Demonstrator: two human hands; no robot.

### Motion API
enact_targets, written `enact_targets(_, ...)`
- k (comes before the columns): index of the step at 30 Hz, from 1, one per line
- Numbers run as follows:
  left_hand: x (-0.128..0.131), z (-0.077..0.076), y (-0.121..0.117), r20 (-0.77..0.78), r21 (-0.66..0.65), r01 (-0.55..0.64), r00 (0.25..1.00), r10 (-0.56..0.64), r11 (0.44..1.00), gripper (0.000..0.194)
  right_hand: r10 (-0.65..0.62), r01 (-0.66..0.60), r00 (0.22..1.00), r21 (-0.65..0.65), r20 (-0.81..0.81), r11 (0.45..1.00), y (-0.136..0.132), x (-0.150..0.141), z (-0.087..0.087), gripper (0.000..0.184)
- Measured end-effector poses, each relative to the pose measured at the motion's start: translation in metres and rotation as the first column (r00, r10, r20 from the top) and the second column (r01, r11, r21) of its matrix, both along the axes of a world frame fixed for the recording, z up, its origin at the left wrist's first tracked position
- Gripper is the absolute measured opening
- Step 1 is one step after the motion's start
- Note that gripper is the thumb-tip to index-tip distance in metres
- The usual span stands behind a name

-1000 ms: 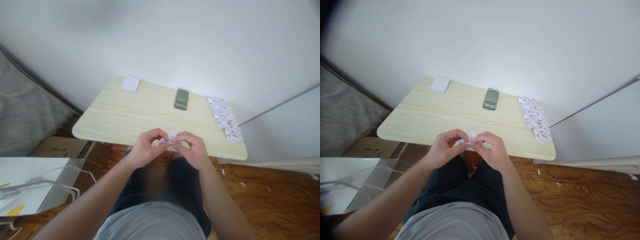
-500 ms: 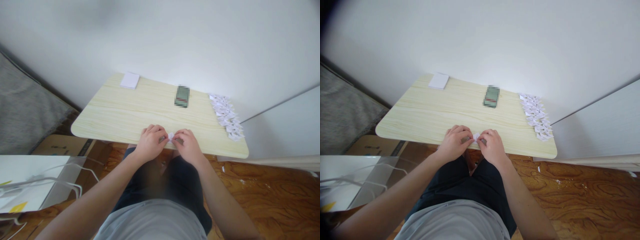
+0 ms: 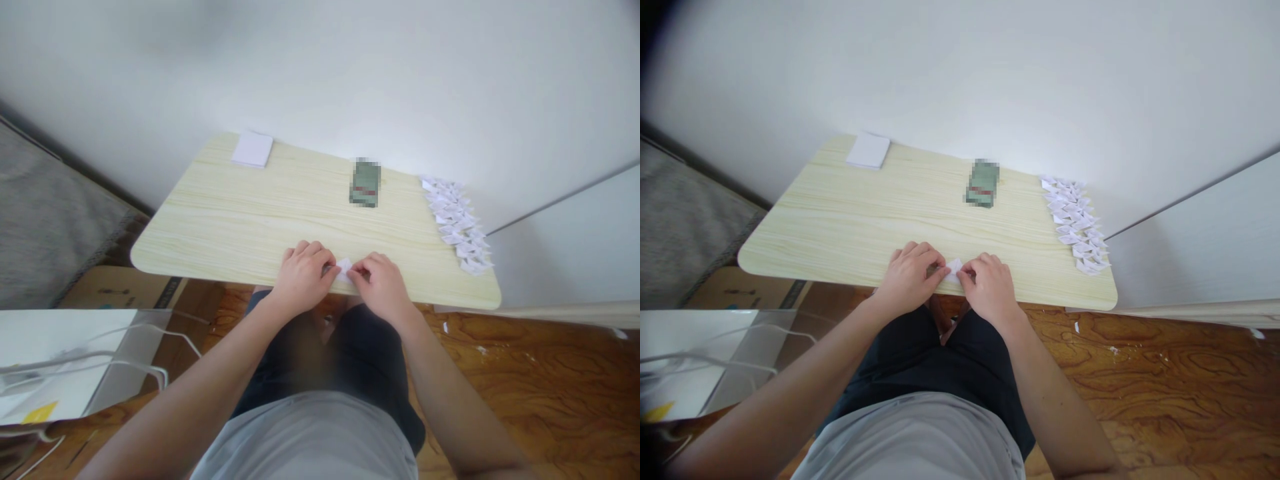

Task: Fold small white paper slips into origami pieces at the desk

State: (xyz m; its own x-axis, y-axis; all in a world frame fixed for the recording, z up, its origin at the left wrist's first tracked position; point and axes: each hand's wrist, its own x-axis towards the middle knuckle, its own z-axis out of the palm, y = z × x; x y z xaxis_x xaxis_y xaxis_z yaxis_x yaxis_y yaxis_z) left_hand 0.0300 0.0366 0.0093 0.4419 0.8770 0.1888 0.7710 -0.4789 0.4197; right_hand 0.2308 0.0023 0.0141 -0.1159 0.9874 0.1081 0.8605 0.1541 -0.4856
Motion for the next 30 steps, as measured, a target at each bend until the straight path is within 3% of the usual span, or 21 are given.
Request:
enact_targets(15, 0.003, 0.004, 0.007, -0.069, -0.021, -0.004, 0.998, 0.003, 1.000, 0.014, -0.040, 0.065, 0.979, -0.117, 0.198, 0.991, 0.009, -0.005, 0.015, 0.023)
enact_targets(20, 0.004, 0.005, 0.008, -0.084, -0.030, -0.019, 0.996, 0.017, 0.999, 0.017, -0.047, 0.084, 0.981, -0.189, 0.190, 0.978, 0.011, -0.002, 0.019, 0.025)
enact_targets(30, 0.000, 0.001, 0.005, -0.013, -0.023, -0.051, 0.999, 0.050, 0.998, 0.014, -0.043, 0.055, 0.981, -0.059, 0.191, 0.997, 0.002, 0.006, 0.010, 0.031)
